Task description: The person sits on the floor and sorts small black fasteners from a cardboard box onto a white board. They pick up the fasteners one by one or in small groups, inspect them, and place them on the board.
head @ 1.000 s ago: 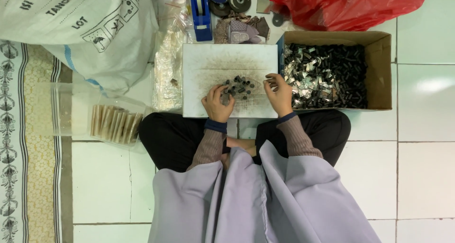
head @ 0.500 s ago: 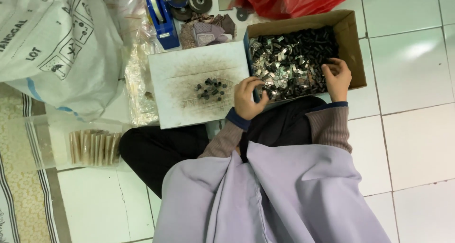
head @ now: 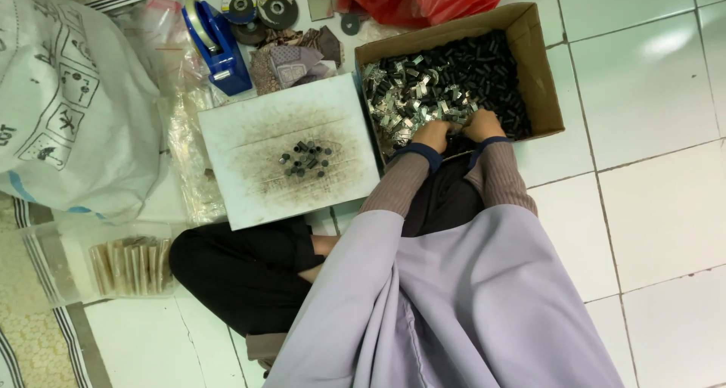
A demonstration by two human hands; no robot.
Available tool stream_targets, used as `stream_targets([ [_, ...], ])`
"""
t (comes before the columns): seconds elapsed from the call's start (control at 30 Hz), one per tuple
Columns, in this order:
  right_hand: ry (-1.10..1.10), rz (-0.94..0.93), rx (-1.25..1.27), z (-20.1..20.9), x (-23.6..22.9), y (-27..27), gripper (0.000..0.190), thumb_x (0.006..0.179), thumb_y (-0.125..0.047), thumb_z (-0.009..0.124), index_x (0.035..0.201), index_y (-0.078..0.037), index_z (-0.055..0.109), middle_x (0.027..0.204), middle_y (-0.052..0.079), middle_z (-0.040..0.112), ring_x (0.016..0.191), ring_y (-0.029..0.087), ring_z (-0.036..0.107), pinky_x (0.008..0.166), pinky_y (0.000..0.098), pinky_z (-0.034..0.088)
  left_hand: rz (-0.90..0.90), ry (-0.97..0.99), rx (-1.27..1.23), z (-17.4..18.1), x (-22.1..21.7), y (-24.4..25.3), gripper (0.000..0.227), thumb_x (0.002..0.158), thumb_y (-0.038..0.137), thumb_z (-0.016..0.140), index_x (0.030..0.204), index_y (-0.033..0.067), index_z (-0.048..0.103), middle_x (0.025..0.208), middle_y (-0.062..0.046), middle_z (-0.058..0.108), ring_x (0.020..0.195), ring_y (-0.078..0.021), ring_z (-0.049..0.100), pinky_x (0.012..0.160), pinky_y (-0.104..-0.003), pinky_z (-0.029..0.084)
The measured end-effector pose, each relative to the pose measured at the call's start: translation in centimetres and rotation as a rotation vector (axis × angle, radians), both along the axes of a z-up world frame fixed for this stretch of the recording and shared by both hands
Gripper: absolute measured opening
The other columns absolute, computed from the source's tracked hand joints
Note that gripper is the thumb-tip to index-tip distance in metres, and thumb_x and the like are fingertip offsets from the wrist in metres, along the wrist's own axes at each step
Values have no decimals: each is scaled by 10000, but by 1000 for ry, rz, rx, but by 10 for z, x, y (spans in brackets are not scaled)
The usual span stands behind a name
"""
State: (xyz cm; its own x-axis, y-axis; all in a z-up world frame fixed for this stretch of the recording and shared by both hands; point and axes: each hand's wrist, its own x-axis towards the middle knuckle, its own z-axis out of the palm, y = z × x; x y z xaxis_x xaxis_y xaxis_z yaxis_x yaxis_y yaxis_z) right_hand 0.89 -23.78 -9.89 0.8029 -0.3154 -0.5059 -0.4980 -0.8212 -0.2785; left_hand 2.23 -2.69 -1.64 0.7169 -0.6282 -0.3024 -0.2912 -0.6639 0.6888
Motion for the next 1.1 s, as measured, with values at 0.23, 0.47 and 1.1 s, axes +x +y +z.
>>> stream_targets([
  [0.23, 39, 31, 15, 49, 6, 33, 207, 844, -43, 703, 981, 103, 757, 916, 371, 715, 869, 505, 722, 706, 576, 624, -129, -203, 76, -27, 4, -2, 332, 957, 51, 569, 1241, 138, 719, 1128, -123, 718, 1035, -308, 720, 876, -462, 580],
  [0.47, 51, 166, -176, 51, 13, 42, 207, 819, -82, 718, 937, 81, 768, 844, 302, 731, 835, 446, 746, 686, 542, 629, -130, -410, 116, -95, 2, -22, 254, 951, 107, 582, 1154, 154, 728, 1120, -111, 691, 924, -285, 729, 735, -431, 592],
  [1.1, -327, -477, 166, 76, -2, 27, 220, 831, -92, 772, 931, 101, 736, 972, 372, 693, 896, 468, 722, 633, 504, 622, -159, -364, 14, -77, 9, -11, 142, 848, 181, 674, 857, 54, 737, 948, -139, 669, 826, -323, 722, 676, -440, 620],
])
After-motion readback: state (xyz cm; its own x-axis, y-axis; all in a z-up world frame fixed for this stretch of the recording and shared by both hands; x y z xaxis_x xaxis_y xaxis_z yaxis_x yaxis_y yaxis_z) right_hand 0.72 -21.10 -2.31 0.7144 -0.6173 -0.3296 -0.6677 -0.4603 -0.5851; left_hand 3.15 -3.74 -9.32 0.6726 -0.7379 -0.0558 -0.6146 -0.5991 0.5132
